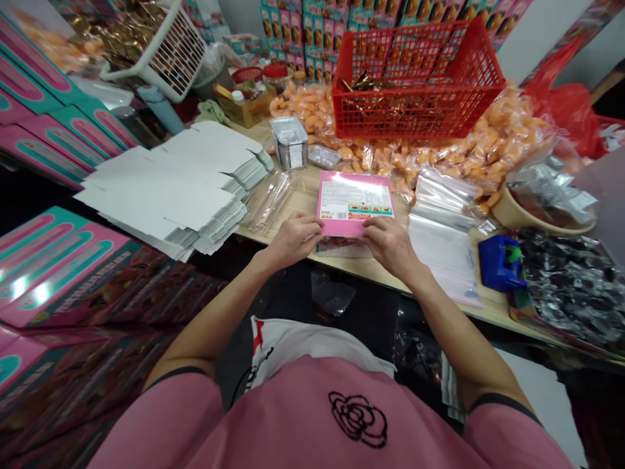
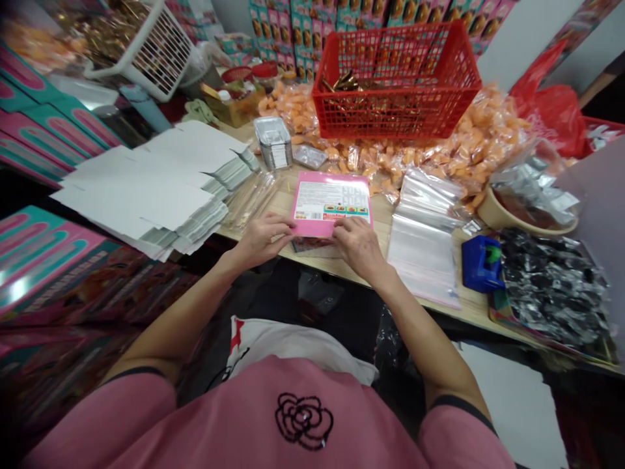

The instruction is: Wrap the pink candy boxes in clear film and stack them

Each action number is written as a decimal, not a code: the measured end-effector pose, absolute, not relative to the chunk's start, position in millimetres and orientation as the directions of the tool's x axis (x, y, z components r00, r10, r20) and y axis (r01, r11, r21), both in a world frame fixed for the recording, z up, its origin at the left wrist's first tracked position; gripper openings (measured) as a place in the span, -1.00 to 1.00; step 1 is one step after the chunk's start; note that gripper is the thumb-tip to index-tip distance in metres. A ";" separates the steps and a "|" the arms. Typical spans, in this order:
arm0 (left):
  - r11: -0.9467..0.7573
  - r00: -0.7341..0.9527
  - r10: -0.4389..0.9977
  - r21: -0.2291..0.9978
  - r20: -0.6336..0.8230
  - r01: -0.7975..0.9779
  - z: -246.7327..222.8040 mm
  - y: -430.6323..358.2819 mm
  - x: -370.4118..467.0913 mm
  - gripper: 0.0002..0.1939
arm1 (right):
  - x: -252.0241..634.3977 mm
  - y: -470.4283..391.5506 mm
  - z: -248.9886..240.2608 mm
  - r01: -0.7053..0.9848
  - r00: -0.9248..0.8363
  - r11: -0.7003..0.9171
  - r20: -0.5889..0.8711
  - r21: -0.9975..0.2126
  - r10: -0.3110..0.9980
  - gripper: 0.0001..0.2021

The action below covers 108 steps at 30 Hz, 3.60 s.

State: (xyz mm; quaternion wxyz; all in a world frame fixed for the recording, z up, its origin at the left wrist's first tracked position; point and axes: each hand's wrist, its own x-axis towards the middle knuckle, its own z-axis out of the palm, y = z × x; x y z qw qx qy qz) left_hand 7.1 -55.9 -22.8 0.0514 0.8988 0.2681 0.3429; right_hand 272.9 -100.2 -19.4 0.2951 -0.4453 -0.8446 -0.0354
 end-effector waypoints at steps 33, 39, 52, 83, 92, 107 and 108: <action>-0.819 0.659 0.567 0.260 0.494 0.511 -19.6 -41.0 4.7 -0.74 | 277.7 -65.1 1.0 0.791 -0.503 0.534 0.179 -0.297 0.845 -0.89; -0.845 0.704 0.503 0.113 0.502 0.523 -14.5 -36.3 9.2 -0.72 | 277.8 -60.0 -4.6 0.782 -0.508 0.550 0.211 -0.293 0.835 -0.87; -0.780 0.635 0.625 0.365 0.454 0.508 -18.7 -23.4 8.1 -0.78 | 281.7 -53.2 -7.2 0.746 -0.526 0.565 0.208 -0.352 0.824 -0.85; -0.790 0.572 0.476 0.039 0.669 0.612 -37.8 -89.9 37.2 -0.77 | 278.4 -51.7 -3.9 0.742 -0.517 0.547 0.188 -0.388 0.835 -0.82; -0.705 0.762 0.640 0.467 0.098 0.533 3.6 -3.3 41.9 -0.91 | 278.8 -51.0 -3.5 0.739 -0.529 0.555 0.181 -0.381 0.829 -0.86; -0.807 0.737 0.576 0.386 0.353 0.446 -20.0 -12.9 40.5 -0.89 | 278.4 -49.7 -6.7 0.748 -0.509 0.530 0.167 -0.401 0.845 -0.84; -0.809 0.723 0.577 0.385 0.381 0.443 -20.6 -13.2 38.6 -0.90 | 278.7 -49.6 -6.7 0.751 -0.501 0.522 0.165 -0.404 0.849 -0.84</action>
